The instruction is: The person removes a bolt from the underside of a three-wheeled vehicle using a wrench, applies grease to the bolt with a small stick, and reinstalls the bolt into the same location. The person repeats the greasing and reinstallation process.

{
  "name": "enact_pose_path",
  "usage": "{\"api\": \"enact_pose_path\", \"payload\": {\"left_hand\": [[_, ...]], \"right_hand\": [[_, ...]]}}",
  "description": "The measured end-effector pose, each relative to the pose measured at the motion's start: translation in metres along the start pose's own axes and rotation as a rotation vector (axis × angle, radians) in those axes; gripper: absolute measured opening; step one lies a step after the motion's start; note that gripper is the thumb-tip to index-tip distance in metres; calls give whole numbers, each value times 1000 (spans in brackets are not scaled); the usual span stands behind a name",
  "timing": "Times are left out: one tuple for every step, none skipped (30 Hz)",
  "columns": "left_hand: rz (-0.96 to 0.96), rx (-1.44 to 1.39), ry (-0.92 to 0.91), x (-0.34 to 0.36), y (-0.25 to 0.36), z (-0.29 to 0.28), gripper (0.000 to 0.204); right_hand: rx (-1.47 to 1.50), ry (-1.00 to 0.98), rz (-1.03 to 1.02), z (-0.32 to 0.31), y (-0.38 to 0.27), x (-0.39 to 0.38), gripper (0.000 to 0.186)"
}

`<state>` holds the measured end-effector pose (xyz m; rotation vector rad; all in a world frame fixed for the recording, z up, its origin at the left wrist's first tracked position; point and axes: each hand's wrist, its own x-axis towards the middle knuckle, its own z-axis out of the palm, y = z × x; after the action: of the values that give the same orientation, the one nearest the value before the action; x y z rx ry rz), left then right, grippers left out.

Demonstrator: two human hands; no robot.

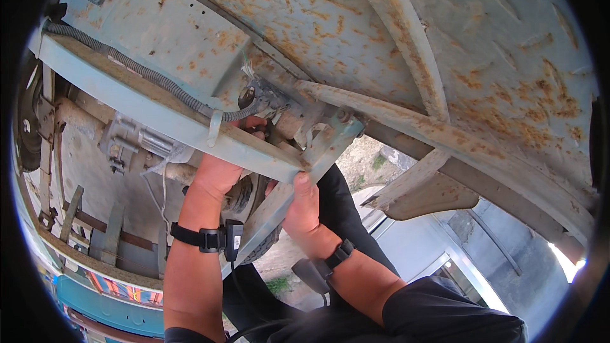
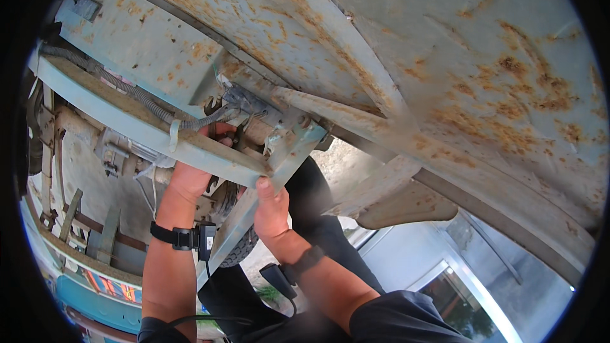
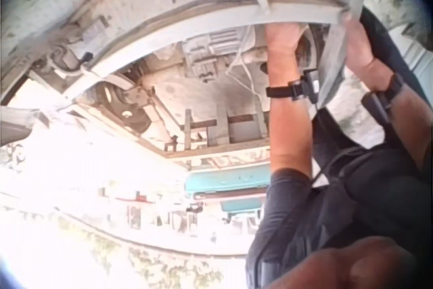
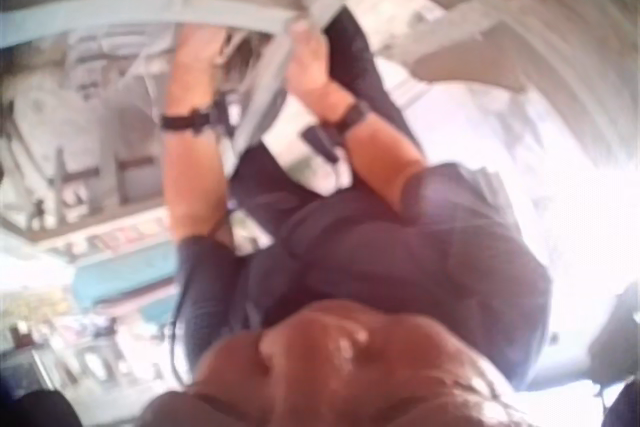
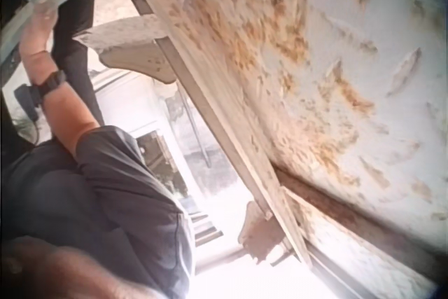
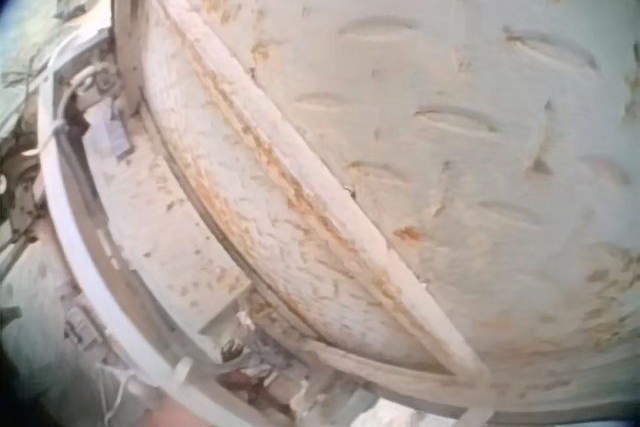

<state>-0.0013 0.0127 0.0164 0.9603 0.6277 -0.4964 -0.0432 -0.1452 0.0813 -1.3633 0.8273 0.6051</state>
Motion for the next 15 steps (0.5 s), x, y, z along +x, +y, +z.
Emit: {"api": "enact_pose_path", "payload": {"left_hand": [[-4, -58, 15, 1, -10, -1, 20], [-8, -116, 30, 1, -17, -3, 18], [-56, -18, 65, 2, -15, -1, 18], [-103, 80, 100, 3, -10, 3, 18], [-150, 178, 135, 3, -8, 5, 19], [-132, 177, 124, 3, -9, 4, 20], [-113, 175, 114, 3, -12, 3, 22], [-94, 174, 105, 3, -14, 2, 25], [-89, 67, 95, 0, -11, 3, 27], [-83, -40, 85, -5, -4, 4, 29], [-79, -147, 74, -7, -1, 5, 31], [-37, -87, 45, -7, -1, 4, 32], [4, -28, 15, -5, -2, 1, 32], [45, 31, -15, -5, -3, 0, 33], [31, 30, -5, -5, -4, 0, 33]], "right_hand": [[6, -1, 6, 0, 0, -1, 88], [12, -3, 12, 0, 1, -1, 87], [15, -7, 7, 0, 1, -1, 87], [18, -12, 3, 1, 0, -1, 87], [21, -17, -2, 2, 0, -1, 87], [19, -20, -7, 2, -1, -1, 86], [16, -24, -12, 2, -2, -2, 86], [13, -27, -16, 2, -3, -2, 86], [18, -23, -19, 2, -3, -1, 86], [22, -18, -23, 3, -3, -1, 86], [27, -12, -26, 3, -3, 0, 85], [27, -19, -26, 3, -3, 0, 85], [27, -24, -27, 2, -2, 0, 85], [26, -30, -28, 1, -1, -1, 85], [30, -23, -29, 1, 0, 0, 85]]}}
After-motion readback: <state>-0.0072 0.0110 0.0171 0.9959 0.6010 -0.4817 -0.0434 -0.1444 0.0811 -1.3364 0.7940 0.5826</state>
